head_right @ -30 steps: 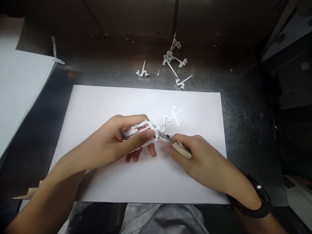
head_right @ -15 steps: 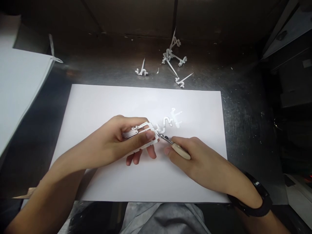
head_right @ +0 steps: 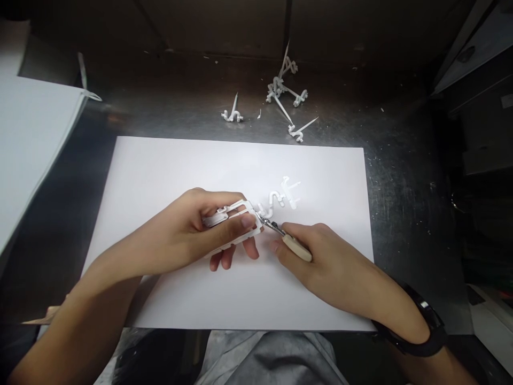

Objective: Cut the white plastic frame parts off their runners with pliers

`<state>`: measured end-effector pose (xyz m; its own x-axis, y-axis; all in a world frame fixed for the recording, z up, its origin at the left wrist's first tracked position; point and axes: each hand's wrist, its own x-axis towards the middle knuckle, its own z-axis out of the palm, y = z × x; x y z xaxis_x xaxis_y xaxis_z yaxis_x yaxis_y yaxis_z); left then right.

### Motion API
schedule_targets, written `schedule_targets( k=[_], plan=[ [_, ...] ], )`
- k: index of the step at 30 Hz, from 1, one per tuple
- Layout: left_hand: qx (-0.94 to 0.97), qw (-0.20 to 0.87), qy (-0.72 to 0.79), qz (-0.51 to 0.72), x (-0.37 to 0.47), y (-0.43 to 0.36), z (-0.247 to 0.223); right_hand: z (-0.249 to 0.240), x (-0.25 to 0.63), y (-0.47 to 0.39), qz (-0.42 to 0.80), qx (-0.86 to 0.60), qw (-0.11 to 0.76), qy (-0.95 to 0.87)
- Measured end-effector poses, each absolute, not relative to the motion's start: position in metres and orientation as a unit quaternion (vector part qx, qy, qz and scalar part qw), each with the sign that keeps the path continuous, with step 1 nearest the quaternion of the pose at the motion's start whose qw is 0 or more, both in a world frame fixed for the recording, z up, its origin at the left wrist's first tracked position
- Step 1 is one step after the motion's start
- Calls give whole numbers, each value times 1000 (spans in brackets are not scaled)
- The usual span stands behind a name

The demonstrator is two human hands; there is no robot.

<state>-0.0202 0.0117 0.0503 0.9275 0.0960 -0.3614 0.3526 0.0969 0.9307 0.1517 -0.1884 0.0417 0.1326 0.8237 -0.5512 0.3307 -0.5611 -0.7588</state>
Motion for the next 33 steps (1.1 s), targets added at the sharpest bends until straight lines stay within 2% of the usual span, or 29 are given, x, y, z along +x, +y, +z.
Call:
schedule_targets(
  k=[15, 20, 24, 29, 31, 33],
  plan=[
    [671, 716, 168, -90, -19, 15, 47, 36, 149, -187, 499, -730, 249, -395],
    [674, 715, 183, -27, -20, 18, 49, 25, 150, -185, 399, -766, 288, -414],
    [722, 632, 276, 64, -22, 27, 50, 18, 149, -178, 331, -788, 307, -418],
    [819, 447, 358, 13, -22, 35, 44, 13, 146, -172, 304, -741, 340, -493],
    [822, 453, 345, 1, -20, 34, 42, 12, 144, -170, 304, -732, 339, -507],
    [801, 506, 319, -12, -18, 31, 39, 11, 143, -169, 300, -729, 335, -516]
  ],
)
